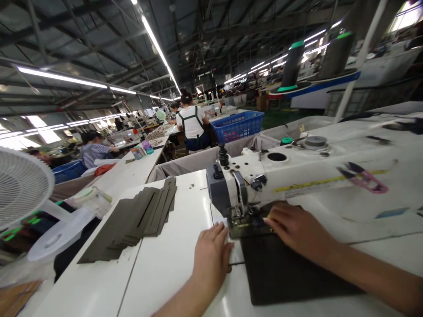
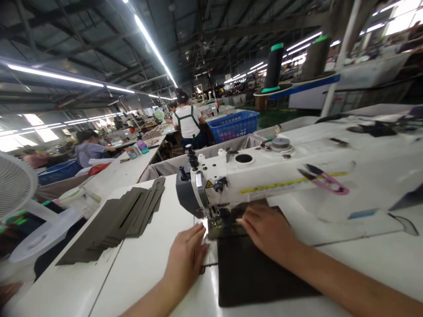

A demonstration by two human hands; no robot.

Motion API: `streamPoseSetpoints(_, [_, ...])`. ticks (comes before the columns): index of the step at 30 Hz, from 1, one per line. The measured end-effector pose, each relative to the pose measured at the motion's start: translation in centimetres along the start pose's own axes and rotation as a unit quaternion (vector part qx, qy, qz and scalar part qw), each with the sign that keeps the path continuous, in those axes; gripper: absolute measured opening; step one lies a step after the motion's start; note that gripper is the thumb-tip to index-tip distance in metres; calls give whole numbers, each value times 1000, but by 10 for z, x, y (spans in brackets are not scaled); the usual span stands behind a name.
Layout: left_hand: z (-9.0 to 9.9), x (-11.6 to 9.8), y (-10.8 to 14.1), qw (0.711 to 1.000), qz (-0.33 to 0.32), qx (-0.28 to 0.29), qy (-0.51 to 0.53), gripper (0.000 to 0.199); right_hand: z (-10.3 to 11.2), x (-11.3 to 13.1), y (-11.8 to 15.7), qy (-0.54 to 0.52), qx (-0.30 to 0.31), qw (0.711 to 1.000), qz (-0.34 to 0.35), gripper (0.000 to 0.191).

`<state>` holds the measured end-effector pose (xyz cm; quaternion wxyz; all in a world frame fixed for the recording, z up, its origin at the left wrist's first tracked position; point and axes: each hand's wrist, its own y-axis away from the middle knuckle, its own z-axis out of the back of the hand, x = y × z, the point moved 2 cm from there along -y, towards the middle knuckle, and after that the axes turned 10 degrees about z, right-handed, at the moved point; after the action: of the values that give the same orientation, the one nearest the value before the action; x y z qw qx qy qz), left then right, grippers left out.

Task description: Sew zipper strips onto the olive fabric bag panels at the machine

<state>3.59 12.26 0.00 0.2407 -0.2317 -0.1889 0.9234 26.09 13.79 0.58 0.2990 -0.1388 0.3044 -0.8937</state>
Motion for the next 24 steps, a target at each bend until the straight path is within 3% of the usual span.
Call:
streamPoseSetpoints(3, [-12, 4, -8, 999, -39, 18, -20, 24, -20, 36, 7, -27, 38, 997, 54, 22])
streamPoseSetpoints(6, [-25, 5, -8, 998, -57, 18, -14, 24, -37, 49, 2, -47, 64, 995, 62, 27])
streamPoseSetpoints(13, [-29, 11, -10, 995, -103, -9, -8, 25, -38, 45, -5, -60, 104, 991, 62, 31])
streamPoseSetpoints(24, [-27, 8, -16, 988, -153, -5, -32, 25, -40, 45, -6, -66, 141, 987, 40, 33])
